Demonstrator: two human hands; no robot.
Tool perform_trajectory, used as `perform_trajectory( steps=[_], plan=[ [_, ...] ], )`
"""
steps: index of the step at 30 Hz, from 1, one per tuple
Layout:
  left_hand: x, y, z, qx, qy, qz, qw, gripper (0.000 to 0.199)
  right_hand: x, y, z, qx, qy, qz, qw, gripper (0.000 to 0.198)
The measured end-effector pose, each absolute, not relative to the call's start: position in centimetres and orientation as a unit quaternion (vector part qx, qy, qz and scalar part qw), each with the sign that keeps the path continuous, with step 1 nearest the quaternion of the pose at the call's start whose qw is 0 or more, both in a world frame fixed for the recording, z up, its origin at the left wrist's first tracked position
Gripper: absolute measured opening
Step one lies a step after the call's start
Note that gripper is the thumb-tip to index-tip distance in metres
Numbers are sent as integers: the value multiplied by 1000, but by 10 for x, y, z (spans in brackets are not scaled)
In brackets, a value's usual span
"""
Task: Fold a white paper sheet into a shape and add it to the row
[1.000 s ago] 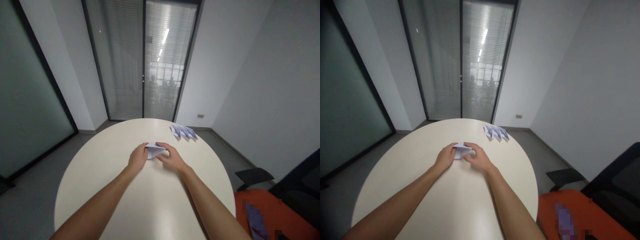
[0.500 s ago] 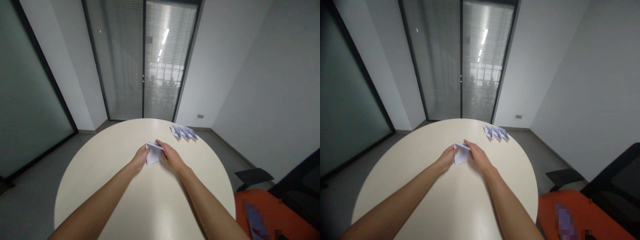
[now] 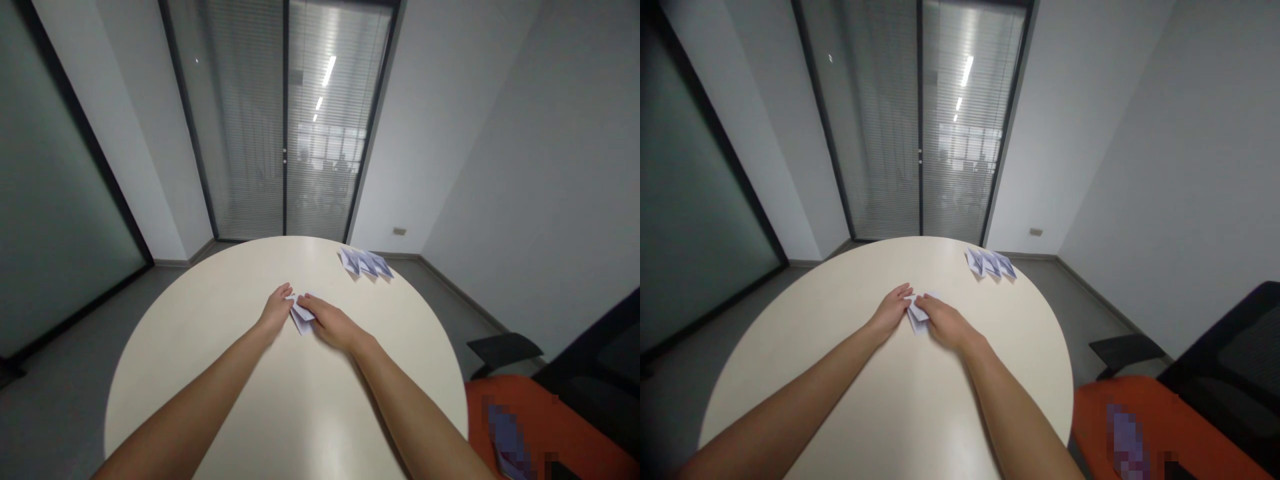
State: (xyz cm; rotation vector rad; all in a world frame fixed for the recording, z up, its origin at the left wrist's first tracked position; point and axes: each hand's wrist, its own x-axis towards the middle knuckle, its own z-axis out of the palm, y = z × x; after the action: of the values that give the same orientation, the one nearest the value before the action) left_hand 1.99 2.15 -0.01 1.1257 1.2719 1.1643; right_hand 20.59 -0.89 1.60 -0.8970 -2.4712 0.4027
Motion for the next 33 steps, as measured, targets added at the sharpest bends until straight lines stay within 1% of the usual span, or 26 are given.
perform_trajectory(
  steps=[3,6,9,11,13,16,19,23,28,33],
  plan=[
    [16,27,-8,522,550,477,444,75,202,-10,13,-318,-915,147,202,63],
    [10,27,-11,572,567,464,369,70,199,-12,11,-336,-913,157,171,69],
    [9,25,-10,611,568,470,289,61,199,-11,10,-349,-911,156,156,60],
    [11,24,-11,617,557,479,284,56,201,-9,9,-351,-913,138,152,55],
    [14,21,-13,626,541,472,305,53,203,-7,7,-365,-911,122,147,54],
    [16,15,-15,674,521,421,312,58,206,-5,7,-403,-896,120,142,59],
    [15,7,-13,742,514,348,256,63,207,-6,9,-427,-885,126,137,66],
    [10,1,-7,798,505,284,169,60,208,-7,13,-433,-879,138,144,68],
    [5,1,-2,814,498,265,140,54,211,-7,14,-425,-877,158,159,68],
    [0,0,2,836,476,244,126,47,215,-5,13,-434,-873,162,150,72]
  ],
)
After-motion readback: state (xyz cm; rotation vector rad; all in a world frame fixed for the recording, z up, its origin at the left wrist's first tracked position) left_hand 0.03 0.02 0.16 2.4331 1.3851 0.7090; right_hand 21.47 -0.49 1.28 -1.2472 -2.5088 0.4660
